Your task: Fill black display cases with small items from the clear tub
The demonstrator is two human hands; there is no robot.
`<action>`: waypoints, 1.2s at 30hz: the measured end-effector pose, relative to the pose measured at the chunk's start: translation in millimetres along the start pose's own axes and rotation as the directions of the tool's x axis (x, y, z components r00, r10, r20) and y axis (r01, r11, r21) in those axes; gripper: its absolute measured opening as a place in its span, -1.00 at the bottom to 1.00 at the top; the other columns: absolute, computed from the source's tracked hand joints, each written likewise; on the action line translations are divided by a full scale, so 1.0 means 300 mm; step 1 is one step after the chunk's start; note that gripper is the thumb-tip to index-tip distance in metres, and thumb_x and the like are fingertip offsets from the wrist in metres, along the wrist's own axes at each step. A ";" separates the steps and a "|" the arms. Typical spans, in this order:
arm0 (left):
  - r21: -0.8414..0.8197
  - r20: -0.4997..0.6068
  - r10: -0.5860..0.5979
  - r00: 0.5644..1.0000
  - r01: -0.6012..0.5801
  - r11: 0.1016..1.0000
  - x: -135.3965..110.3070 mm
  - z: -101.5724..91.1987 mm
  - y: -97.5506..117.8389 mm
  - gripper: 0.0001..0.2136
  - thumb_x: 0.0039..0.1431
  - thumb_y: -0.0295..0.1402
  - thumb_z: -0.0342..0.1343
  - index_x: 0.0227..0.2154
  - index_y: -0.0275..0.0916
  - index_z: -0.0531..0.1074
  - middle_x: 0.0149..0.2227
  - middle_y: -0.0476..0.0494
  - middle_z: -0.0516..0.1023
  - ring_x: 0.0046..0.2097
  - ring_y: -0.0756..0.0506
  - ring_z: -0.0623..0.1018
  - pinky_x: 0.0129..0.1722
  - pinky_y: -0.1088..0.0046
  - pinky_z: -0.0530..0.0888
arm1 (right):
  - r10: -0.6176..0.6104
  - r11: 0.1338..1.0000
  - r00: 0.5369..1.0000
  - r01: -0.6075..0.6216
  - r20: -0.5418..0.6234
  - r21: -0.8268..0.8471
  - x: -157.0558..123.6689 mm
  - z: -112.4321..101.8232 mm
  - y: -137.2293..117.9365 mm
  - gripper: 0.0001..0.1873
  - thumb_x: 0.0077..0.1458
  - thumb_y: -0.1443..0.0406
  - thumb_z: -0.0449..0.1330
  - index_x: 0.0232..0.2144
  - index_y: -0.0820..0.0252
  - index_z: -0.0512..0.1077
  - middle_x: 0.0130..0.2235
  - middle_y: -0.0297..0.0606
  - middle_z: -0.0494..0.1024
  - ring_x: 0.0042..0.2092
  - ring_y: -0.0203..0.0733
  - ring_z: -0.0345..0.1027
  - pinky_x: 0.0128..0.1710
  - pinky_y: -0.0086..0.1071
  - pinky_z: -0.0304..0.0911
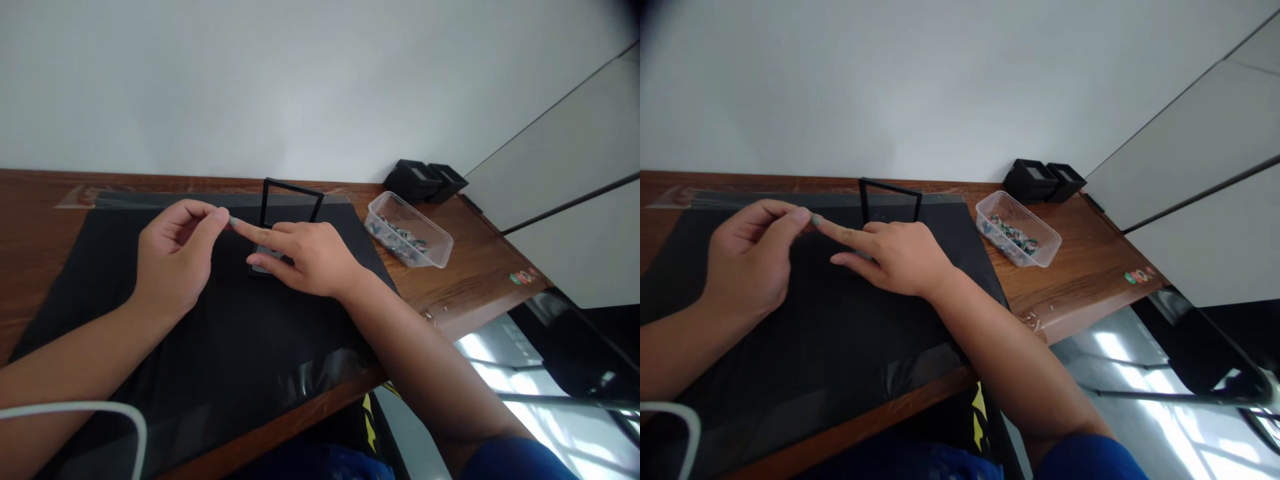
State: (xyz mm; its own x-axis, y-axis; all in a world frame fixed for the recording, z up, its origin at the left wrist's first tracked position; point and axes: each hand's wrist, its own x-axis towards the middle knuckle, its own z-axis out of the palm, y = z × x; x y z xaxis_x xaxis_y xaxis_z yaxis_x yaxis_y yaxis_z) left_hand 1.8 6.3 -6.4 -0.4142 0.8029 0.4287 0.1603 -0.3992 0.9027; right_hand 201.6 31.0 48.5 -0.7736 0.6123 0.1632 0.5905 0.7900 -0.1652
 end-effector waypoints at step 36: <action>0.223 0.224 0.142 0.964 -0.192 0.956 -0.009 -0.008 0.039 -0.86 0.27 -0.25 0.20 -0.39 -0.14 0.55 -0.43 0.04 0.59 -0.39 -0.02 0.52 -0.39 0.45 0.43 | -0.147 0.928 0.950 0.229 -0.276 0.293 -0.008 0.033 0.037 -0.60 0.44 0.13 0.14 0.16 0.17 0.57 -0.18 -0.27 0.62 -0.28 -0.38 0.41 -0.33 -0.46 0.16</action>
State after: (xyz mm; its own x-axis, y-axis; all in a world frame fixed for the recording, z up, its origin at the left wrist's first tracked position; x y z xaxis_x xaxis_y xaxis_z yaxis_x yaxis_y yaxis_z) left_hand 2.7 -1.5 3.0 -0.1759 0.8167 0.5496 0.4330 -0.4372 0.7883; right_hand 207.8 38.0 36.7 -0.7584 0.4741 0.4473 0.3038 0.8643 -0.4010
